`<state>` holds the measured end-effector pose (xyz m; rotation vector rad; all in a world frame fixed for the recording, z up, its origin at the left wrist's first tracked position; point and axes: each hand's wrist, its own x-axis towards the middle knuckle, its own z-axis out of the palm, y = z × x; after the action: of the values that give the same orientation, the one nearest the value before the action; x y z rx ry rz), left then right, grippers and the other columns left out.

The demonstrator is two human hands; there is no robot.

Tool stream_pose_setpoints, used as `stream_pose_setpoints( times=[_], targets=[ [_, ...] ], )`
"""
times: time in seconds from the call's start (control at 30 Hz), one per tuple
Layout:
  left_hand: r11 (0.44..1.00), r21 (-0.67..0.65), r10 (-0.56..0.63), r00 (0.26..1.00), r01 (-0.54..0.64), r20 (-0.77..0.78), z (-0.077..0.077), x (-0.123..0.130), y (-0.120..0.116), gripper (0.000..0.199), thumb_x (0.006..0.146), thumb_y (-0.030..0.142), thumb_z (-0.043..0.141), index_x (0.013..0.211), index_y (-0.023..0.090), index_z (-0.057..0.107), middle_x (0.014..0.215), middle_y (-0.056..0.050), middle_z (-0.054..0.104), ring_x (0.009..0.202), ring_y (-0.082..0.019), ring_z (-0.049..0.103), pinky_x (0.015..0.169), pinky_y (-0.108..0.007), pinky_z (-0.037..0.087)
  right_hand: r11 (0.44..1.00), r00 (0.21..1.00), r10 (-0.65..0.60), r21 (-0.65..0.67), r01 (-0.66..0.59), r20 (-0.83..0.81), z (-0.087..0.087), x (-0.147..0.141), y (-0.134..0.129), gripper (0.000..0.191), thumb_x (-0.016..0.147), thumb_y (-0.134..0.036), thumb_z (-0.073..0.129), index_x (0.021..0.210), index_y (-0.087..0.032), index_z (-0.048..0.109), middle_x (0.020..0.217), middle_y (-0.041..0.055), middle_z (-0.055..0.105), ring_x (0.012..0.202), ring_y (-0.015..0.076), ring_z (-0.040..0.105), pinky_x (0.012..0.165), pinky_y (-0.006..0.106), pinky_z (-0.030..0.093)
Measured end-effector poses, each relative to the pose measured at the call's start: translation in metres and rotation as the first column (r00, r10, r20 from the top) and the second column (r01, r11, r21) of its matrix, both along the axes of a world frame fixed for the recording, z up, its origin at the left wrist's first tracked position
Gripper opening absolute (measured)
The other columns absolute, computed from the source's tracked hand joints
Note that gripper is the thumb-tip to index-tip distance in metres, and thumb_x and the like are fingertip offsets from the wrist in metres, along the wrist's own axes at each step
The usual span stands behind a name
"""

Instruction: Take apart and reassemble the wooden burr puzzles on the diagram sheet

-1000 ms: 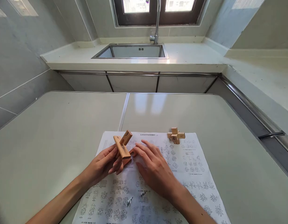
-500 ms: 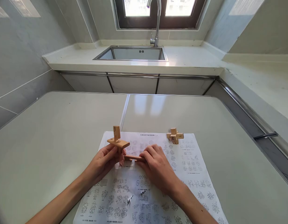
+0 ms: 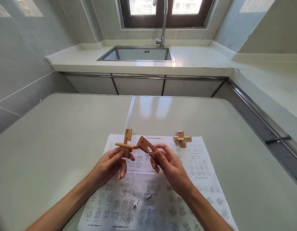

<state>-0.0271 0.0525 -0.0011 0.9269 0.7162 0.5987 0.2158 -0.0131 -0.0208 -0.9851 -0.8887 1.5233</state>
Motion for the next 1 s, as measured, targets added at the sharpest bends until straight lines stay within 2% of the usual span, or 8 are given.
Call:
stream_pose_setpoints(
  times=[0.1, 0.17, 0.3, 0.33, 0.5, 0.67, 0.8, 1.0],
  targets=[
    [0.997, 0.006, -0.083, 0.997, 0.083, 0.001, 0.002, 0.003, -0.004, 0.039, 0.103, 0.048, 0.063, 0.120, 0.013, 0.071, 0.119, -0.018, 0.073, 0.054, -0.011, 0.066, 0.048, -0.023, 0.053, 0.998, 0.997, 0.066, -0.005, -0.066, -0.040, -0.002, -0.003, -0.004, 0.033, 0.104, -0.055, 0.061, 0.120, -0.026, 0.058, 0.070, -0.0043, 0.057, 0.061, 0.0140, 0.044, 0.064, 0.029, 0.037],
    [0.992, 0.006, -0.126, 0.992, 0.126, -0.012, 0.004, 0.005, -0.007, 0.039, 0.104, 0.047, 0.061, 0.115, 0.012, 0.071, 0.117, -0.019, 0.074, 0.054, -0.012, 0.068, 0.048, -0.023, 0.054, 0.994, 0.993, 0.105, -0.001, -0.105, -0.046, -0.002, -0.005, -0.005, 0.031, 0.106, -0.053, 0.059, 0.122, -0.027, 0.057, 0.071, -0.0041, 0.058, 0.061, 0.0135, 0.046, 0.065, 0.029, 0.038],
    [0.983, -0.015, -0.184, 0.983, 0.184, 0.000, 0.005, 0.008, -0.011, 0.039, 0.106, 0.046, 0.056, 0.109, 0.010, 0.072, 0.080, -0.010, 0.073, 0.049, -0.013, 0.065, 0.048, -0.023, 0.054, 0.989, 0.990, 0.140, 0.038, -0.141, 0.011, 0.001, -0.007, -0.004, 0.031, 0.106, -0.053, 0.060, 0.120, -0.026, 0.059, 0.074, -0.0024, 0.062, 0.064, 0.0140, 0.050, 0.067, 0.030, 0.043],
    [0.982, -0.019, -0.188, 0.982, 0.188, 0.011, 0.005, 0.008, -0.011, 0.040, 0.106, 0.047, 0.056, 0.107, 0.010, 0.072, 0.077, -0.009, 0.072, 0.048, -0.013, 0.065, 0.047, -0.023, 0.054, 0.989, 0.989, 0.142, 0.047, -0.143, 0.033, 0.002, -0.008, -0.004, 0.031, 0.105, -0.054, 0.060, 0.119, -0.026, 0.059, 0.075, -0.0018, 0.063, 0.065, 0.0143, 0.052, 0.066, 0.030, 0.044],
    [0.980, -0.005, -0.198, 0.980, 0.198, 0.017, 0.005, 0.008, -0.010, 0.038, 0.106, 0.047, 0.057, 0.110, 0.012, 0.070, 0.100, -0.012, 0.073, 0.049, -0.010, 0.066, 0.046, -0.022, 0.053, 0.993, 0.990, 0.085, 0.071, -0.094, 0.114, 0.007, -0.008, -0.003, 0.035, 0.103, -0.057, 0.062, 0.116, -0.025, 0.062, 0.075, -0.0002, 0.064, 0.064, 0.0155, 0.054, 0.065, 0.031, 0.048],
    [0.962, 0.007, -0.271, 0.962, 0.271, 0.004, 0.011, 0.008, -0.010, 0.035, 0.106, 0.046, 0.057, 0.113, 0.013, 0.066, 0.095, -0.010, 0.072, 0.049, -0.010, 0.065, 0.050, -0.022, 0.054, 0.998, 0.992, 0.047, 0.025, -0.050, 0.115, 0.007, -0.005, -0.003, 0.034, 0.102, -0.056, 0.064, 0.116, -0.026, 0.065, 0.077, 0.0008, 0.065, 0.064, 0.0154, 0.053, 0.066, 0.032, 0.049],
    [0.950, 0.010, -0.311, 0.950, 0.311, 0.001, 0.012, 0.008, -0.011, 0.038, 0.107, 0.047, 0.054, 0.125, 0.015, 0.064, 0.097, -0.010, 0.070, 0.051, -0.010, 0.066, 0.053, -0.023, 0.055, 0.995, 0.991, 0.087, -0.049, -0.082, 0.098, 0.007, -0.002, -0.004, 0.036, 0.100, -0.057, 0.066, 0.116, -0.026, 0.067, 0.077, 0.0017, 0.065, 0.065, 0.0162, 0.054, 0.067, 0.032, 0.049],
    [0.959, -0.006, -0.283, 0.958, 0.284, 0.034, 0.007, 0.009, -0.012, 0.040, 0.106, 0.048, 0.056, 0.126, 0.014, 0.065, 0.093, -0.008, 0.069, 0.051, -0.011, 0.066, 0.051, -0.023, 0.053, 0.993, 0.984, 0.114, -0.041, -0.109, 0.139, 0.007, 0.001, -0.005, 0.037, 0.100, -0.055, 0.066, 0.120, -0.024, 0.070, 0.073, 0.0007, 0.064, 0.067, 0.0165, 0.056, 0.070, 0.032, 0.050]
  ],
)
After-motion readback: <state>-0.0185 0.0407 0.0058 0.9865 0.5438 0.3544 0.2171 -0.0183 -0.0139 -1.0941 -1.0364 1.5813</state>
